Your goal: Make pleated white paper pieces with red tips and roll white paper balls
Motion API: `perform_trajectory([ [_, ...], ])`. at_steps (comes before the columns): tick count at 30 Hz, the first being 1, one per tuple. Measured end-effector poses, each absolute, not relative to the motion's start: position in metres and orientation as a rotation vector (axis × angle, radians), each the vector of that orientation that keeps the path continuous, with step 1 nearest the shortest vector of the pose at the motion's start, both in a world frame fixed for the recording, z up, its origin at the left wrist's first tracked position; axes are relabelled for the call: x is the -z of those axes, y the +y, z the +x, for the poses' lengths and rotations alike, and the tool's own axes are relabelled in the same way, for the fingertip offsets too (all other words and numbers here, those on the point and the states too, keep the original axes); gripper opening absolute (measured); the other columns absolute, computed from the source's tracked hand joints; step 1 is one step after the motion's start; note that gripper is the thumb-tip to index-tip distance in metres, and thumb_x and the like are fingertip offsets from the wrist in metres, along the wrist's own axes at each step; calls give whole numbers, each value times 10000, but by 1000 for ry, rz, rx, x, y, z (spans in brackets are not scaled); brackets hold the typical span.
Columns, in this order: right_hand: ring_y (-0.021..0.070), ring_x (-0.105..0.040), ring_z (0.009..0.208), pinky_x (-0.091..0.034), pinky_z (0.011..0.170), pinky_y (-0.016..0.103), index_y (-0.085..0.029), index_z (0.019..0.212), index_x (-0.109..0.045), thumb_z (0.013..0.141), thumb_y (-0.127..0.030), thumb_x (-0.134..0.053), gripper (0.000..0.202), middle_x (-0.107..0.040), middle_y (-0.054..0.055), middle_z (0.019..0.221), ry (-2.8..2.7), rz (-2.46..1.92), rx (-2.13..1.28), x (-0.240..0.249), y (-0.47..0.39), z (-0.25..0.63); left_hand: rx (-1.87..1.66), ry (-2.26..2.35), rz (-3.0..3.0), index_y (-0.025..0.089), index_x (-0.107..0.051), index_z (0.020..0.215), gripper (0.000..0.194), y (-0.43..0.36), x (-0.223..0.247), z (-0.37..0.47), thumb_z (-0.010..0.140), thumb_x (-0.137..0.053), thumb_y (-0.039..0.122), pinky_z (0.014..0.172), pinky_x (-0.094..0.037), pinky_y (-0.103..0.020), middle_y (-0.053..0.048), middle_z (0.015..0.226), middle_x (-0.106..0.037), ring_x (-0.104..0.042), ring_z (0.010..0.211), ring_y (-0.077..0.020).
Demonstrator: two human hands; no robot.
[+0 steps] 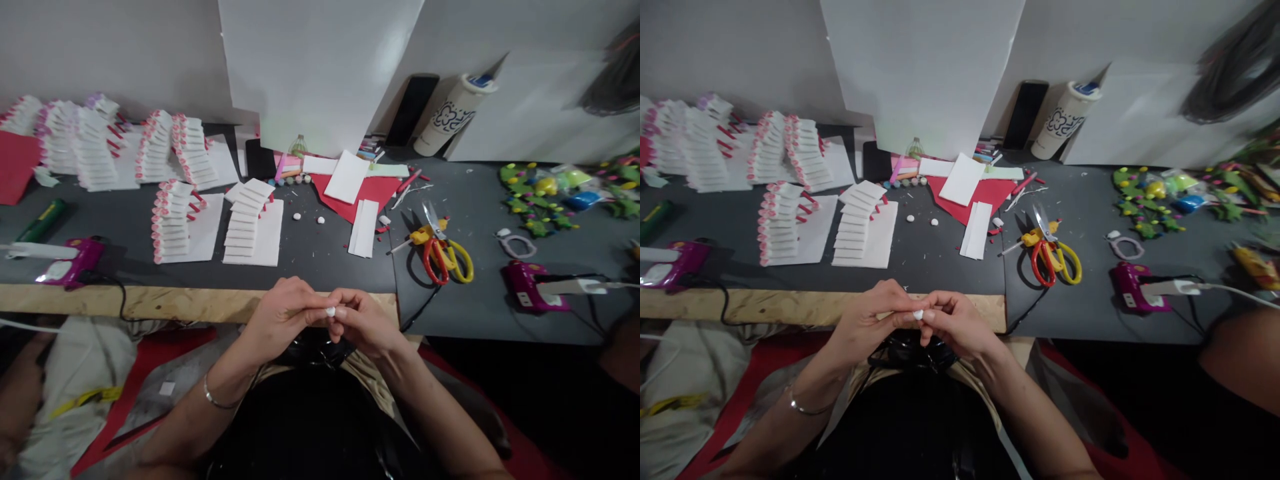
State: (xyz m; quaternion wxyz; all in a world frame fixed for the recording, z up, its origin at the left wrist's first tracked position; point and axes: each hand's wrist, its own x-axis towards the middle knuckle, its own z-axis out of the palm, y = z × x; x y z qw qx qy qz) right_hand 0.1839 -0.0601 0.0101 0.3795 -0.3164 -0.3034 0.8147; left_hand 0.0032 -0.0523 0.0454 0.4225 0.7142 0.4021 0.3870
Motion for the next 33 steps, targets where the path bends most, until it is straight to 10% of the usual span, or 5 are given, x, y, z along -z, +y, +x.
perform_trajectory([
  [15, 147, -682, 800, -599, 726, 295, -302, 1163, -690, 899, -202, -633, 288, -724, 28, 936, -1861, -1017, -632, -15, -50, 201, -870, 1036, 1003, 175, -715, 740, 156, -37, -19, 19, 756, -724, 329, 613, -493, -245, -20, 688, -691, -592, 629, -119],
  [33, 185, -647, 839, -565, 747, 313, -233, 1031, -674, 959, -243, -564, 132, -677, 64, 904, -2067, -1058, -430, -10, -44, 206, -719, 1074, 1301, 180, -738, 743, 128, -26, -24, 15, 771, -694, 296, 691, -496, -263, -19, 736, -727, -637, 713, -153],
])
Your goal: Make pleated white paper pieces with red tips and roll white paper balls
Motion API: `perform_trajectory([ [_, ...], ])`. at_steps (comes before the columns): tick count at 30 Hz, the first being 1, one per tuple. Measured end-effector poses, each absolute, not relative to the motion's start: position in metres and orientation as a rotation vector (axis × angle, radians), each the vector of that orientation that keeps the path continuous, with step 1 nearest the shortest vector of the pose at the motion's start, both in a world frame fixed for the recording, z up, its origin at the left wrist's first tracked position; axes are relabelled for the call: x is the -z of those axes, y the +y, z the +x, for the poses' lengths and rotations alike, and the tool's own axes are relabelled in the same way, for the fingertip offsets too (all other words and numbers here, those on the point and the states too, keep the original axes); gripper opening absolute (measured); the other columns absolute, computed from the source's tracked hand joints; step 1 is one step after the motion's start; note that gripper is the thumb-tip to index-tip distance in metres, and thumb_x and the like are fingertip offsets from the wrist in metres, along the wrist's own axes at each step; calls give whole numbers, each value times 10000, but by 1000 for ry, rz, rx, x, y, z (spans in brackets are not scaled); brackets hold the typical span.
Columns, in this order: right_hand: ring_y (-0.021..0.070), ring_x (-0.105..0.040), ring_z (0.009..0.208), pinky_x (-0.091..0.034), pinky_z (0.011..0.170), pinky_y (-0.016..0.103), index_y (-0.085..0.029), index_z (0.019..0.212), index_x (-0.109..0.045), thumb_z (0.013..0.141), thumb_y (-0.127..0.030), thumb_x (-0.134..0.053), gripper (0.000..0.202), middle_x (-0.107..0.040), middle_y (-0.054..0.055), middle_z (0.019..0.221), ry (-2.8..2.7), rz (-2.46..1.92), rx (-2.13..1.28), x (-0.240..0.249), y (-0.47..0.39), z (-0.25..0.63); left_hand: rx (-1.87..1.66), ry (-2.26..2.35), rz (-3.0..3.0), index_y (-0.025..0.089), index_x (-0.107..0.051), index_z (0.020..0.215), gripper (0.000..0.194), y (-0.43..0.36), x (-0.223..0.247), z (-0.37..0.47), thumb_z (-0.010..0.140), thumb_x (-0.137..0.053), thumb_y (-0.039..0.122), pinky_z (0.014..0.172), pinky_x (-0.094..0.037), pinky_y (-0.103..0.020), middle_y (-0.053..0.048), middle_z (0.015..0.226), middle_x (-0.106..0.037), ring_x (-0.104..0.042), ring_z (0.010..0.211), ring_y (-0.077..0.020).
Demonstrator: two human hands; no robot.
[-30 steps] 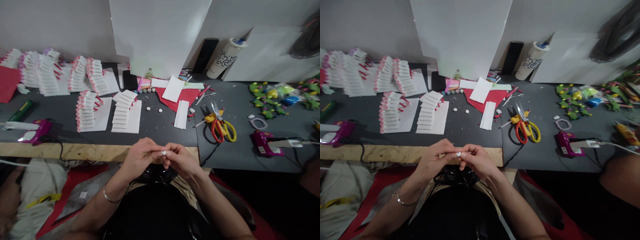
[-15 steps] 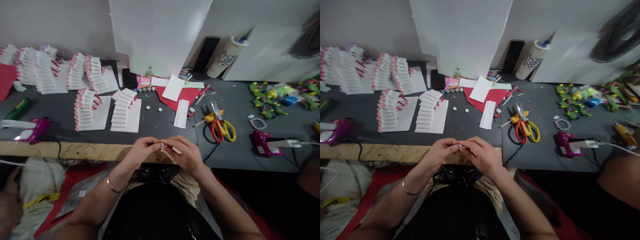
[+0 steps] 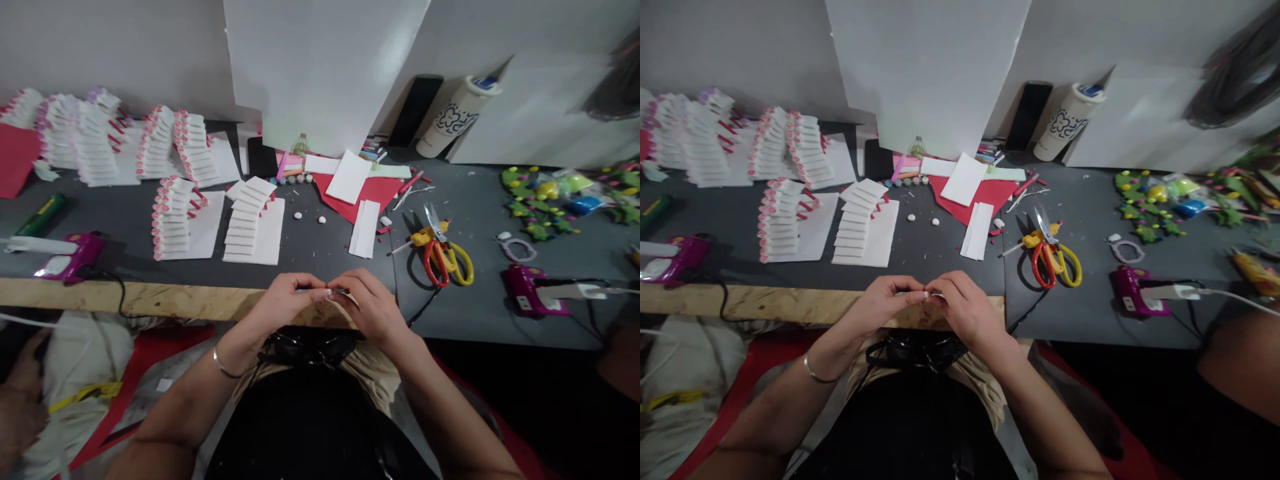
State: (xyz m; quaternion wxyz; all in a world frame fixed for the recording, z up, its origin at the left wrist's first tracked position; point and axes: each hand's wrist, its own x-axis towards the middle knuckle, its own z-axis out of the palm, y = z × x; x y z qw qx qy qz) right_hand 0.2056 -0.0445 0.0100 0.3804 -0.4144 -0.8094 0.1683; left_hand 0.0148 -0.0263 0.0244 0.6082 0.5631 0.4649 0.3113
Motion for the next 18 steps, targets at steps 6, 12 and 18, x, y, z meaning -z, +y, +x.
perform_trajectory([
  [6, 180, -637, 834, -548, 743, 317, -252, 1002, -639, 956, -205, -550, 110, -668, 46, 887, -1979, -1073, -366, -3, -46, 203, -795, 1087, 1273, 176, -679, 817, 163, -29, -28, 19, 767, -714, 328, 639, -489, -254, -1, 710, -677, -602, 644, -127],
  [12, 166, -596, 726, -500, 645, 291, -243, 878, -577, 969, -305, -528, 121, -626, 22, 791, -1788, -1150, -517, -10, -48, 196, -1031, 1091, 1430, 186, -653, 826, 82, -39, -33, 23, 853, -651, 264, 664, -485, -231, -6, 772, -658, -595, 711, -109],
  [18, 138, -533, 672, -434, 609, 264, -220, 889, -569, 954, -300, -537, 107, -577, 2, 773, -1619, -1092, -776, -12, -55, 189, -1144, 1076, 1724, 213, -710, 869, 43, -43, -34, 18, 852, -698, 250, 620, -476, -231, -13, 790, -690, -589, 675, -104],
])
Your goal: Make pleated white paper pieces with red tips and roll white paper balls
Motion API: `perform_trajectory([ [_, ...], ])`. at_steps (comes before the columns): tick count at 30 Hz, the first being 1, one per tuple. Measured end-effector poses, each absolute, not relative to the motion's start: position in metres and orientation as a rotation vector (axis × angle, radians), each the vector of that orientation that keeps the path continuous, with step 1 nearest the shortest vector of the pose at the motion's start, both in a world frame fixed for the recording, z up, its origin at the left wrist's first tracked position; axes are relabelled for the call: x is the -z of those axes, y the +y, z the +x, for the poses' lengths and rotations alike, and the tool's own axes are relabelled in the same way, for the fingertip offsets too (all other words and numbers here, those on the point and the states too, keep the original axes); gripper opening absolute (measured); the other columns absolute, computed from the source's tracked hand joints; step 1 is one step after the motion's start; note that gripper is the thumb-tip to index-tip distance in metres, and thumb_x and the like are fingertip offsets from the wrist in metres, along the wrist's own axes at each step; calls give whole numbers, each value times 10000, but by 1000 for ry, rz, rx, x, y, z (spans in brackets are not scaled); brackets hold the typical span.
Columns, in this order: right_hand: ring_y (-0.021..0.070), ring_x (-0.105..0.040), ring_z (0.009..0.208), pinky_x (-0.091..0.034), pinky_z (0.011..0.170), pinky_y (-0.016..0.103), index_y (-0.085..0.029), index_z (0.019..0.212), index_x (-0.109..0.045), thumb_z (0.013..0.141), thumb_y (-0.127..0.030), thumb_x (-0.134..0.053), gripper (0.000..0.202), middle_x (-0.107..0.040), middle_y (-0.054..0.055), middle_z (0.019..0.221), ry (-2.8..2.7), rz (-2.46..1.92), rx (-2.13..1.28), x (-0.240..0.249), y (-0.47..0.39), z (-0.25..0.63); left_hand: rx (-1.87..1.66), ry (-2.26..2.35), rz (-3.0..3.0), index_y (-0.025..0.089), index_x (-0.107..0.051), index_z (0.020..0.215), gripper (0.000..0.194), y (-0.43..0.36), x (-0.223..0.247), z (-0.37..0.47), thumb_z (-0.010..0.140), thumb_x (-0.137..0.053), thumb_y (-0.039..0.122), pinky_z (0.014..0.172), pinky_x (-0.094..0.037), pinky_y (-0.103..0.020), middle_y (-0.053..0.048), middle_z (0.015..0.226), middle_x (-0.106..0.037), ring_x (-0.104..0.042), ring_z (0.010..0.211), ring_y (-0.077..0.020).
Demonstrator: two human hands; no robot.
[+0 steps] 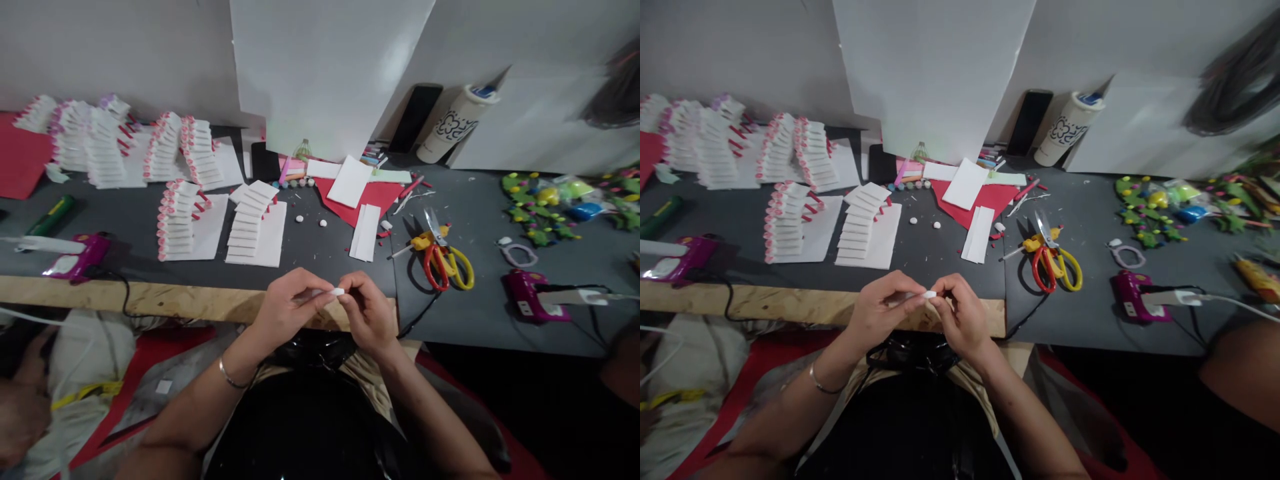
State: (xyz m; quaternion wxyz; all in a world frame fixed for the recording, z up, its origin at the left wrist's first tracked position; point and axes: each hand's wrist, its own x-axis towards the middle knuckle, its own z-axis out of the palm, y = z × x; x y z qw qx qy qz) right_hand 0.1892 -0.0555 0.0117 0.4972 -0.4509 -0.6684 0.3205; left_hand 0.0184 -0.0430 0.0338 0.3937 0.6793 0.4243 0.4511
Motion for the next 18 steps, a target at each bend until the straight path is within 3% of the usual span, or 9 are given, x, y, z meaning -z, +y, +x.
perform_trajectory([
  [5, 119, -501, 667, -419, 607, 238, -225, 883, -585, 934, -315, -581, 103, -550, -17, 776, -1352, -1046, -998, -4, -61, 180, -1295, 1054, 1755, 217, -733, 851, 47, -46, -29, 25, 862, -694, 242, 649, -501, -240, -28, 832, -696, -627, 745, -120],
  [9, 105, -515, 713, -437, 655, 224, -236, 885, -602, 903, -327, -641, 101, -554, -23, 814, -1047, -950, -1171, 2, -63, 165, -1331, 1067, 1400, 203, -727, 782, 160, -48, -21, 37, 839, -722, 352, 654, -519, -253, -29, 811, -700, -633, 727, -128],
  [13, 97, -514, 731, -442, 685, 219, -244, 793, -588, 802, -358, -758, 204, -533, -38, 810, -767, -855, -1223, 2, -60, 150, -1384, 1031, 1183, 194, -732, 732, 214, -46, -14, 45, 774, -782, 397, 700, -517, -265, -26, 785, -693, -628, 744, -135],
  [18, 82, -466, 651, -414, 589, 202, -244, 709, -566, 698, -385, -833, 302, -505, -47, 798, -681, -804, -1368, -1, -53, 147, -1372, 1034, 1139, 191, -731, 738, 177, -44, -15, 43, 781, -778, 356, 664, -477, -243, -15, 750, -677, -598, 710, -124],
])
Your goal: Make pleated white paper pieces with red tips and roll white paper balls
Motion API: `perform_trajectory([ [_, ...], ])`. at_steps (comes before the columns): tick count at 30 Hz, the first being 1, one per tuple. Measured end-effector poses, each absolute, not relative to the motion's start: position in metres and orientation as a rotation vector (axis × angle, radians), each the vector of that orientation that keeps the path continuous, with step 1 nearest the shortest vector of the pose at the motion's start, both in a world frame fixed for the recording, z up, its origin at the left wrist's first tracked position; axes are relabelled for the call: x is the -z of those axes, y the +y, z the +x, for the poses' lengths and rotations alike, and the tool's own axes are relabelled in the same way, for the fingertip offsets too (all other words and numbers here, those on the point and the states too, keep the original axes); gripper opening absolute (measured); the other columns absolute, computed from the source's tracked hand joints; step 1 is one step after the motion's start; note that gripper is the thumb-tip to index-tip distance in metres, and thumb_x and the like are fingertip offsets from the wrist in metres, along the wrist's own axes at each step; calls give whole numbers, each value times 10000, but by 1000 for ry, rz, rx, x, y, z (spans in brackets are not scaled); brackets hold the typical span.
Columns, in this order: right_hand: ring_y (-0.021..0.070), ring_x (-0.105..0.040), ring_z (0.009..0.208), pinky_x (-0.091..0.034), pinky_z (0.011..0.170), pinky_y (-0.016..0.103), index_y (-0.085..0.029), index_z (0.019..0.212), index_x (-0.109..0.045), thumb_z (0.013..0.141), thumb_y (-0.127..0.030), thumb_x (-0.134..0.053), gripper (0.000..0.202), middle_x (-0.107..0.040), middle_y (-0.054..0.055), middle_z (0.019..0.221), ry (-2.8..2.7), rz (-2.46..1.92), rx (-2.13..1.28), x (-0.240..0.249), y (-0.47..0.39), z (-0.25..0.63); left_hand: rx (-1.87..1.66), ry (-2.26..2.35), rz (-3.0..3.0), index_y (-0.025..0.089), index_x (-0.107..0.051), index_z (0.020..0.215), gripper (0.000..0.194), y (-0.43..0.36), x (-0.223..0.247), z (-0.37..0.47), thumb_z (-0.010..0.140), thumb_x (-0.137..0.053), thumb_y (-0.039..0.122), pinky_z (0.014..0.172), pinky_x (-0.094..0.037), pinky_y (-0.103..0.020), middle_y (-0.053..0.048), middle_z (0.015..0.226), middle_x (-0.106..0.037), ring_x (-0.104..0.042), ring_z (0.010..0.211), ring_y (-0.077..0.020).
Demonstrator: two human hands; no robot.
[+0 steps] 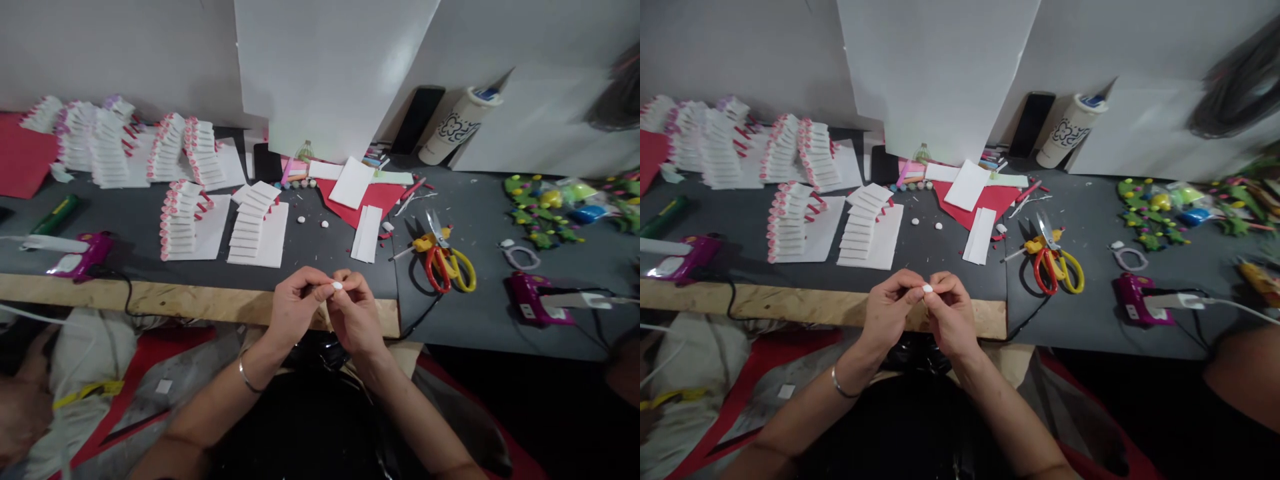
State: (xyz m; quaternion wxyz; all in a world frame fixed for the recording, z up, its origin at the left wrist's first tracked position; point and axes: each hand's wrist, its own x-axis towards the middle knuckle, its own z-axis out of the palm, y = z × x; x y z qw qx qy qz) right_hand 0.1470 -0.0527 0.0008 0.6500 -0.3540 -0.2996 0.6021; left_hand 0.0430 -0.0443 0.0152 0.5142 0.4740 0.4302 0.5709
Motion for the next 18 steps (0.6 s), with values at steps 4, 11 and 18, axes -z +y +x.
perform_trajectory([
  [4, 97, -492, 654, -430, 572, 213, -255, 747, -585, 673, -426, -836, 313, -532, -42, 783, -785, -873, -1407, 1, -50, 156, -1317, 1060, 1247, 186, -715, 747, 155, -42, -23, 36, 799, -753, 327, 645, -474, -245, -14, 735, -667, -592, 692, -124],
  [11, 122, -632, 645, -516, 598, 238, -247, 852, -710, 765, -340, -772, 141, -701, -15, 735, -1313, -1171, -1164, -14, -50, 186, -1102, 1133, 1670, 194, -722, 791, 104, -36, -38, 17, 864, -689, 260, 676, -479, -251, -23, 777, -681, -621, 725, -124],
  [18, 130, -695, 634, -560, 633, 245, -261, 896, -758, 854, -320, -698, 95, -756, -1, 764, -1693, -1280, -838, -27, -47, 203, -1123, 1141, 1865, 218, -756, 866, 90, -34, -40, 16, 888, -673, 246, 701, -522, -266, -35, 815, -711, -657, 768, -138],
])
